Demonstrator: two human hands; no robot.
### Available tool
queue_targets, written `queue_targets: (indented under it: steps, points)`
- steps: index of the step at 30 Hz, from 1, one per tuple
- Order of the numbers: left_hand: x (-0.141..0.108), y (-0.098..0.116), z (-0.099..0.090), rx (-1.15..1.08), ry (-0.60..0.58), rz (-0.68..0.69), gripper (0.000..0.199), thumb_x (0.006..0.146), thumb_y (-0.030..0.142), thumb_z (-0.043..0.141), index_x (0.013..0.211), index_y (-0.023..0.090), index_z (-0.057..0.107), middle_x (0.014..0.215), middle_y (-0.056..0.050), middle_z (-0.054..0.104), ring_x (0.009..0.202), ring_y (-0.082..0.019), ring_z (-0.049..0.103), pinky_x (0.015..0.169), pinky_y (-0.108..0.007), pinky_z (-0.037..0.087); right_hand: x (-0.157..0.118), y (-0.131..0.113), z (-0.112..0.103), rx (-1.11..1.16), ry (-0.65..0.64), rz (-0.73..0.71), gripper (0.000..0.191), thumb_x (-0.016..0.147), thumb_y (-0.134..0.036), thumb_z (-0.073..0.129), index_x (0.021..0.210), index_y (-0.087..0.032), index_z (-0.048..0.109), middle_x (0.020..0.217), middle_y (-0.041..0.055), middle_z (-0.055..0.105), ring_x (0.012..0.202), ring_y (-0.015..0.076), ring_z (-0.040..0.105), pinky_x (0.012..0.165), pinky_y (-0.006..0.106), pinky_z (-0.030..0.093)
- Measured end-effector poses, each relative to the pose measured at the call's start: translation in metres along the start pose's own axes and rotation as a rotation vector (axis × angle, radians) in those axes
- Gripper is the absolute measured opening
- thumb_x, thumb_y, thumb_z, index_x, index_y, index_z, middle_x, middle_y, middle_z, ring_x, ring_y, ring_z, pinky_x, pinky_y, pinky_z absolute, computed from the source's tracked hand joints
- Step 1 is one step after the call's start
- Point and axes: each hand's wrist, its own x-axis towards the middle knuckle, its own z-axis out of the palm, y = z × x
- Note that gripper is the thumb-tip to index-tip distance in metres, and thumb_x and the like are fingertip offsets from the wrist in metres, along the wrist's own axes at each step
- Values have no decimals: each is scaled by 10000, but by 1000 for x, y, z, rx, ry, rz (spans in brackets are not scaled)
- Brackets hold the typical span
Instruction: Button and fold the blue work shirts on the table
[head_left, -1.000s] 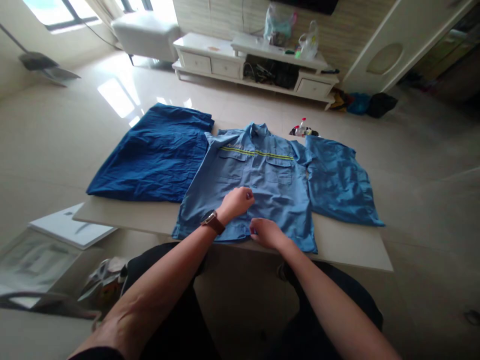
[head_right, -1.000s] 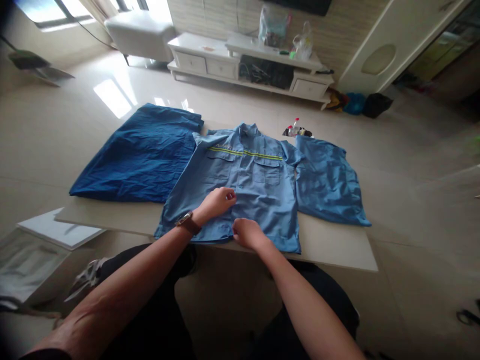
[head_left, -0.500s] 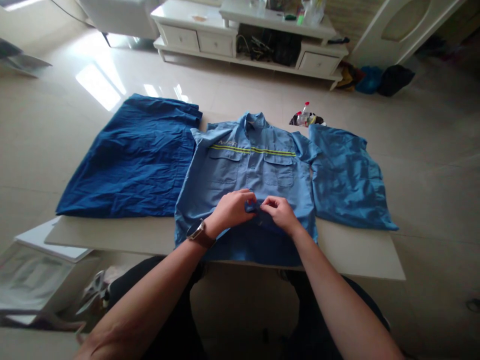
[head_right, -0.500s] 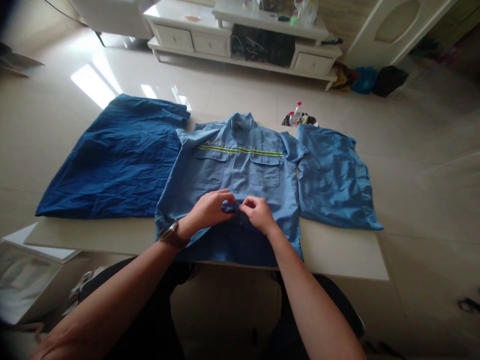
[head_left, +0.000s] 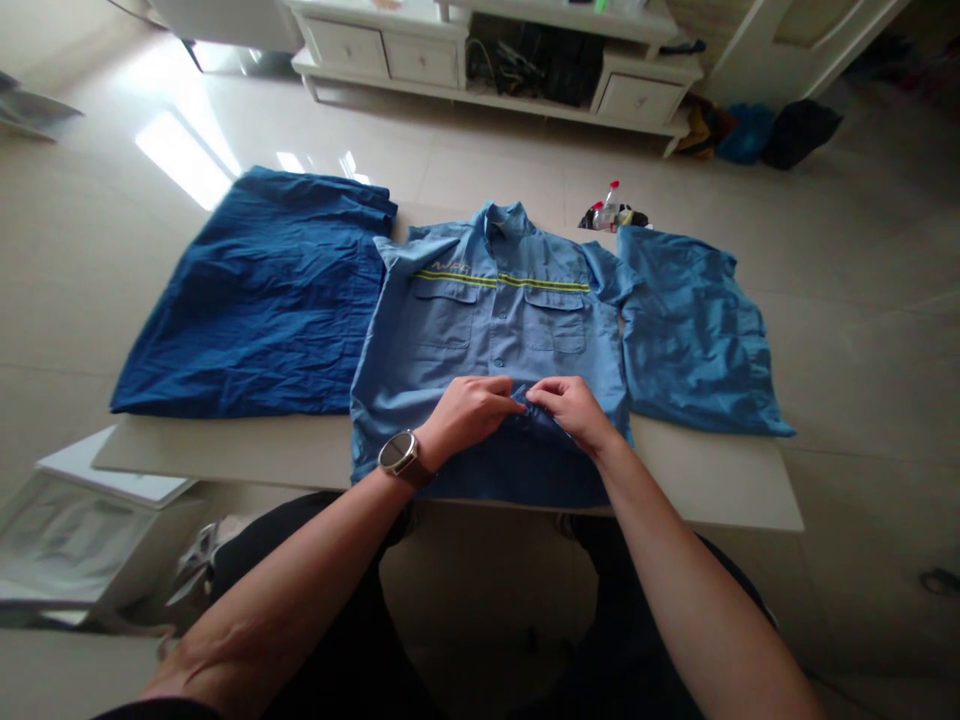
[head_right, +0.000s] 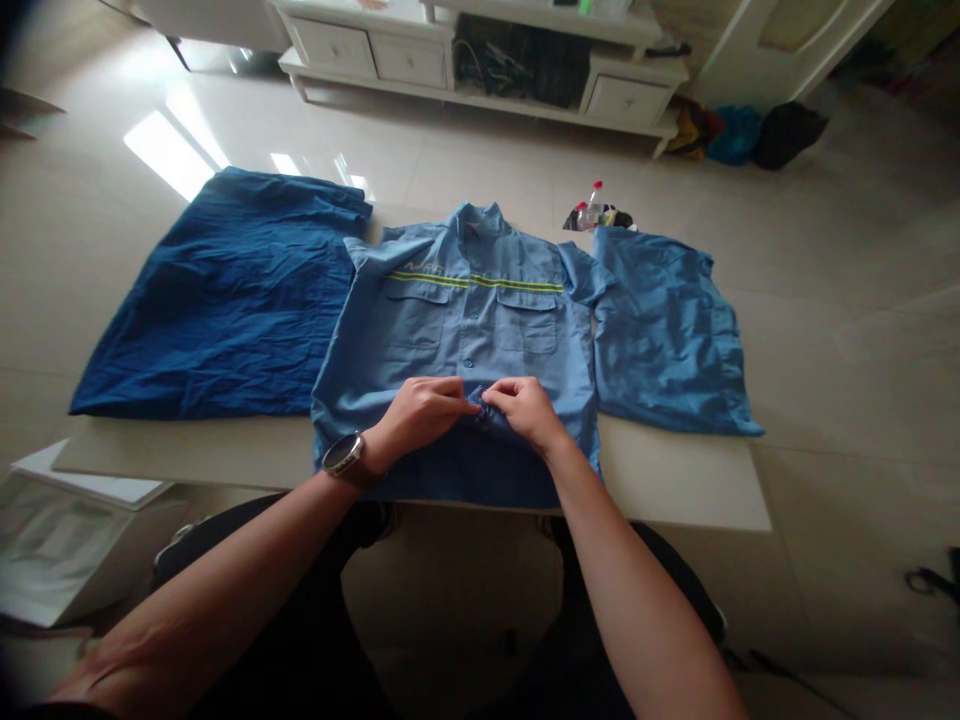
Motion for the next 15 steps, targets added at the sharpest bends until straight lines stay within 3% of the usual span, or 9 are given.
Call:
queue_targets:
  steps: [3,11,15]
  points:
    - [-2,-1,2,15,8,48,297,1007,174,573,932,273,843,738,1,623,629,-96,525,602,-232,366,1,2,2,21,2,-13,255,678,-433,730,652,-179,725,649,9,664,627,131,530,634,275,409]
    - [0,-16,-3,-70,9,-5,305,1038,248,569,900,266,840,776,-6,675,680,-85,596,649,-211,417,4,2,3,166,-106,56,387,685,-547,802,731,-187,669,620,-28,594,569,102,462,555,242,351]
    - [1,-14,-8,-62,-14,48,310,1039,236,560,900,260,837,777,-11,670,676,-94,581,656,-216,424,4,2,5,52,-117,-46,438,730,-602,791,742,-193,637,669,-26,579,629,118,476,613,262,378]
